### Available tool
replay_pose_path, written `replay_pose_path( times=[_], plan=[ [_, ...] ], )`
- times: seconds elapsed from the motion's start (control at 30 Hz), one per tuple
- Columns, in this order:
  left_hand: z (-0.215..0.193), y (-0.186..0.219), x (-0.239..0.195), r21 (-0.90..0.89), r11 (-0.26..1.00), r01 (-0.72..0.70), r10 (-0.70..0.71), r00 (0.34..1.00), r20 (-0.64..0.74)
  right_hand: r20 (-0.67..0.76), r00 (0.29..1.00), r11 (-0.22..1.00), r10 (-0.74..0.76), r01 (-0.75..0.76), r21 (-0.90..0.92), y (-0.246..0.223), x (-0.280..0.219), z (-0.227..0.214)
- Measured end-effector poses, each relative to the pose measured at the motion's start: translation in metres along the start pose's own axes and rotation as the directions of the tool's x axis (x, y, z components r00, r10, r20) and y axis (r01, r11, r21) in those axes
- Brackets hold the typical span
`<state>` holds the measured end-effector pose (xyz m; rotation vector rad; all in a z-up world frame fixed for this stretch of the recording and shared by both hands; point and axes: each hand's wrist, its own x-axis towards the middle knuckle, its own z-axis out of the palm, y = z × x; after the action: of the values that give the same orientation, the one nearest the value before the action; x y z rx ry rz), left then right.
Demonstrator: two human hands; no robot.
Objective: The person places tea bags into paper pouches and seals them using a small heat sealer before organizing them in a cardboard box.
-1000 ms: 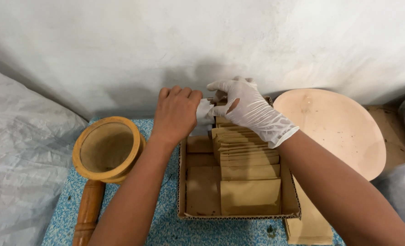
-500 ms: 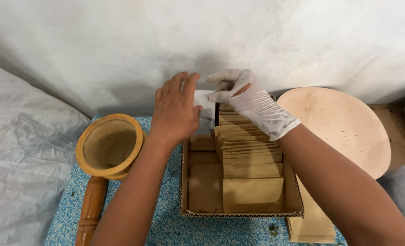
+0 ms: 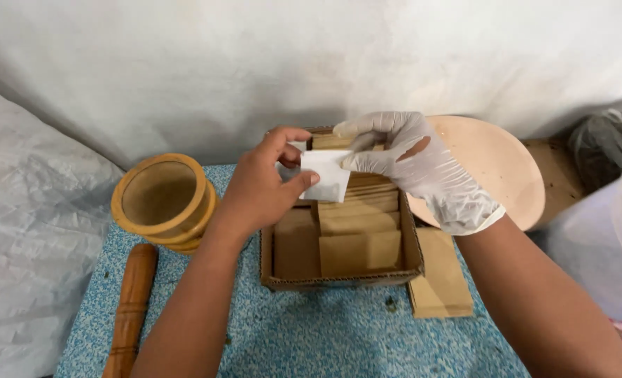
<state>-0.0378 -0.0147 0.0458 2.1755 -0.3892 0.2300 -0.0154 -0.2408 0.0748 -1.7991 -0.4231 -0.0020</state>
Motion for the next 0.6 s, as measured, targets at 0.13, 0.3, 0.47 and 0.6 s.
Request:
replay_pose_path(
  times=[0.13,0.3,0.47,0.6],
  plan=[
    [0.024,0.009,-0.021,-0.104,0.994,0.046,-0.043,0.999,0.032,-0.047,0.998,0.999,0.038,-0.038,0.013,0.005,-0.041,-0.002],
    [0.05,0.013,-0.042,-0.075,0.992,0.101,-0.091,0.988,0.123,-0.014,1.0,0.999,0.021,-0.022,-0.039,0.033,-0.074,-0.011],
    [0.063,0.012,-0.059,-0.029,0.991,0.133,-0.125,0.972,0.198,0.007,0.999,0.993,0.035,-0.034,-0.109,0.044,-0.092,-0.012],
    [0.069,0.01,-0.067,-0.026,0.99,0.136,-0.128,0.968,0.216,0.047,0.999,0.975,0.022,-0.011,-0.22,0.048,-0.097,-0.008]
  ],
)
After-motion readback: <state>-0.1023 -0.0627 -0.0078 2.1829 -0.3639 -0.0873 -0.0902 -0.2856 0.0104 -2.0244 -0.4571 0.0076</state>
